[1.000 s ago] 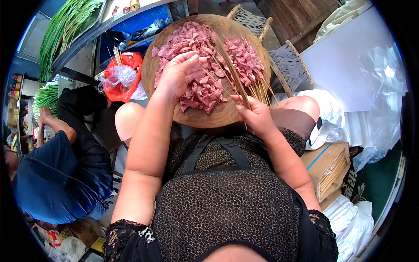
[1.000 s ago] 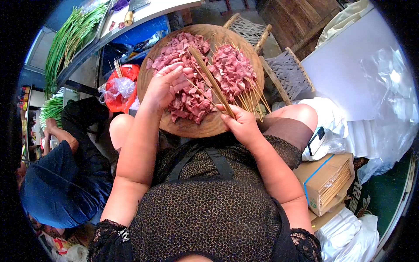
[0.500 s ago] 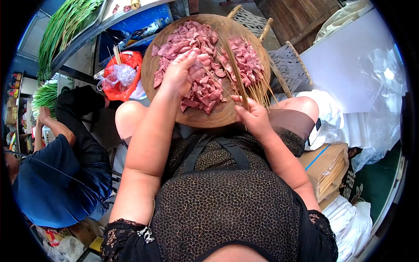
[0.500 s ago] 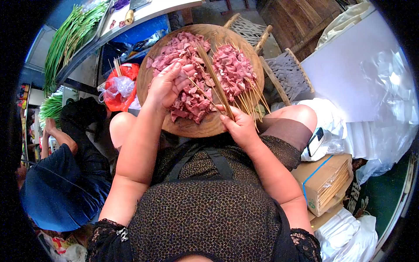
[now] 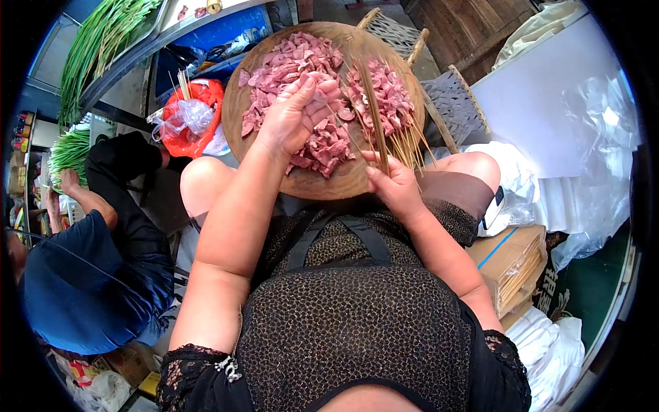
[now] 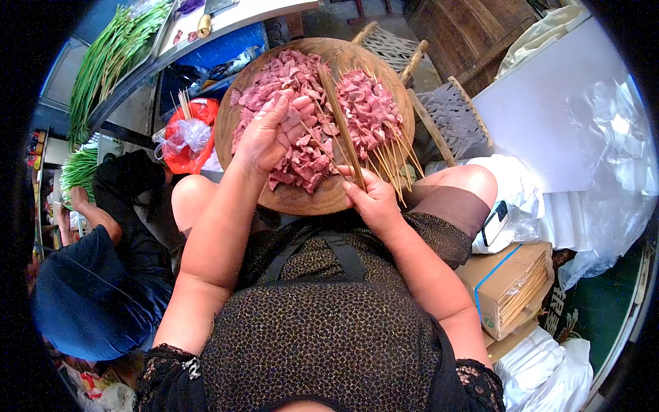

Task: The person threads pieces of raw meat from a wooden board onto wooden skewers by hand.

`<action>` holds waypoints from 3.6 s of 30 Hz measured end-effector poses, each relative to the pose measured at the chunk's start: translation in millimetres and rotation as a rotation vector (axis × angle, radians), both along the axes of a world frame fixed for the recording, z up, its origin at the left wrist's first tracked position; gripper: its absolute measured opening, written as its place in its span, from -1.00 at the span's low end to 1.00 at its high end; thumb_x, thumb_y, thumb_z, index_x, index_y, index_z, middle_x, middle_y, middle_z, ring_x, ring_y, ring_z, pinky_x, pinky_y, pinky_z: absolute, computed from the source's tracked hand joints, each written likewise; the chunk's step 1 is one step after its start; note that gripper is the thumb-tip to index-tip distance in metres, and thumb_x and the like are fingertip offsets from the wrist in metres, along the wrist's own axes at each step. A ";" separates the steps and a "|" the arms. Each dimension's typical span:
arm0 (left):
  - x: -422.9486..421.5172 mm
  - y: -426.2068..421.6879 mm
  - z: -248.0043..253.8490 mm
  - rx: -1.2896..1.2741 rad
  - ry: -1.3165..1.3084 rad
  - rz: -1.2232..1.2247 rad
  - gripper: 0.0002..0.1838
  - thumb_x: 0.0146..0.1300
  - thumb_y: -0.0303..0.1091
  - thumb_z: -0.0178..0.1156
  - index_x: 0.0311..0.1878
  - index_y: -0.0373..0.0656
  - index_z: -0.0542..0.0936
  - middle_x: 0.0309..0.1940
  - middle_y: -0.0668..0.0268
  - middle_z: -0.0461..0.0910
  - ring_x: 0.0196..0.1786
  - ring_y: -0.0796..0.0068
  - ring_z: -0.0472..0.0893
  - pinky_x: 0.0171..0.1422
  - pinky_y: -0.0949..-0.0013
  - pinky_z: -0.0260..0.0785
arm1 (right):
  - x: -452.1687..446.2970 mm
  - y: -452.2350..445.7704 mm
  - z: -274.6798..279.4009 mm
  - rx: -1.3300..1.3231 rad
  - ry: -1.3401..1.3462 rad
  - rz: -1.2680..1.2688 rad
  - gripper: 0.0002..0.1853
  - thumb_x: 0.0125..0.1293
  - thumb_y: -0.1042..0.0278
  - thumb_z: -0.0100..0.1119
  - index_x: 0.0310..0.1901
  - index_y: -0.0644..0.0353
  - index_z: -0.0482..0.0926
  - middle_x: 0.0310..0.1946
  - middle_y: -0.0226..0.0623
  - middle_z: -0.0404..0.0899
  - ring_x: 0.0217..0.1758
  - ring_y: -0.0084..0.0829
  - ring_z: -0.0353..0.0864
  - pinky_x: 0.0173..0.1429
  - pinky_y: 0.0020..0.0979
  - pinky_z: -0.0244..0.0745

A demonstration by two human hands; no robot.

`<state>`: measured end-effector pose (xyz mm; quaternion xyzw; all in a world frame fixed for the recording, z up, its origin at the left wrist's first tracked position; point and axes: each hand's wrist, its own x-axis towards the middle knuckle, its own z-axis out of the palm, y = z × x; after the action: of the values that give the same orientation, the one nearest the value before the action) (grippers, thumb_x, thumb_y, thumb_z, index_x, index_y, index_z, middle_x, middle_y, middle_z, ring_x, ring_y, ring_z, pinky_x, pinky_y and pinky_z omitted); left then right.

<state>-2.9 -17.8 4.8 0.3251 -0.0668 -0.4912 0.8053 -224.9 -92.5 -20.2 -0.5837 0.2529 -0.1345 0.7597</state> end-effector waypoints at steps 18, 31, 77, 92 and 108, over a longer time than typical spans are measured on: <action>6.6 1.0 -7.1 0.082 -0.054 -0.026 -0.70 0.35 -0.31 -0.05 0.08 -0.24 0.34 -0.04 0.07 0.52 0.00 0.26 0.57 0.09 0.21 0.47 | -0.8 -0.8 0.5 0.012 -0.009 -0.002 -0.69 0.28 0.50 0.04 0.07 0.26 0.45 -0.48 -0.61 0.39 -0.49 -0.76 0.32 -0.35 -0.70 0.31; 0.8 -0.2 -7.6 0.019 -0.059 -0.177 -0.74 0.32 -0.26 0.01 0.00 -0.18 0.42 -0.08 0.13 0.56 0.01 0.25 0.56 0.11 0.15 0.43 | 0.8 -1.6 5.0 0.080 -0.007 0.022 -0.68 0.29 0.46 0.04 0.08 0.24 0.44 -0.52 -0.59 0.38 -0.52 -0.75 0.32 -0.41 -0.69 0.26; 33.7 18.7 -12.5 0.301 -0.351 0.086 -0.71 0.28 -0.47 -0.01 0.07 -0.22 0.31 -0.16 0.17 0.49 -0.16 0.25 0.60 -0.08 0.27 0.53 | 6.7 -1.5 -0.6 0.125 0.049 0.033 -0.69 0.26 0.48 0.07 0.05 0.26 0.45 -0.52 -0.56 0.40 -0.52 -0.72 0.36 -0.40 -0.67 0.30; 28.3 13.3 -5.4 0.133 -0.106 0.088 -0.70 0.35 -0.35 -0.06 0.04 -0.36 0.35 -0.03 0.00 0.49 0.03 0.20 0.54 0.11 0.24 0.47 | 7.3 -0.9 1.0 0.093 0.085 0.060 -0.69 0.26 0.47 0.07 0.05 0.26 0.46 -0.52 -0.59 0.40 -0.53 -0.75 0.33 -0.41 -0.69 0.26; 25.2 10.8 -4.9 0.032 -0.114 0.052 -0.73 0.32 -0.37 0.02 0.03 -0.28 0.40 -0.11 0.07 0.54 -0.03 0.23 0.57 0.09 0.24 0.48 | 5.5 -3.5 6.4 0.135 0.058 0.016 -0.70 0.26 0.49 0.06 0.04 0.26 0.46 -0.53 -0.58 0.40 -0.53 -0.74 0.34 -0.41 -0.67 0.28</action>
<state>22.3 -6.9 0.0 0.3668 -0.0962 -0.4518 0.8075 -219.4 -95.9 -13.8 -0.5367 0.2788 -0.0940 0.7908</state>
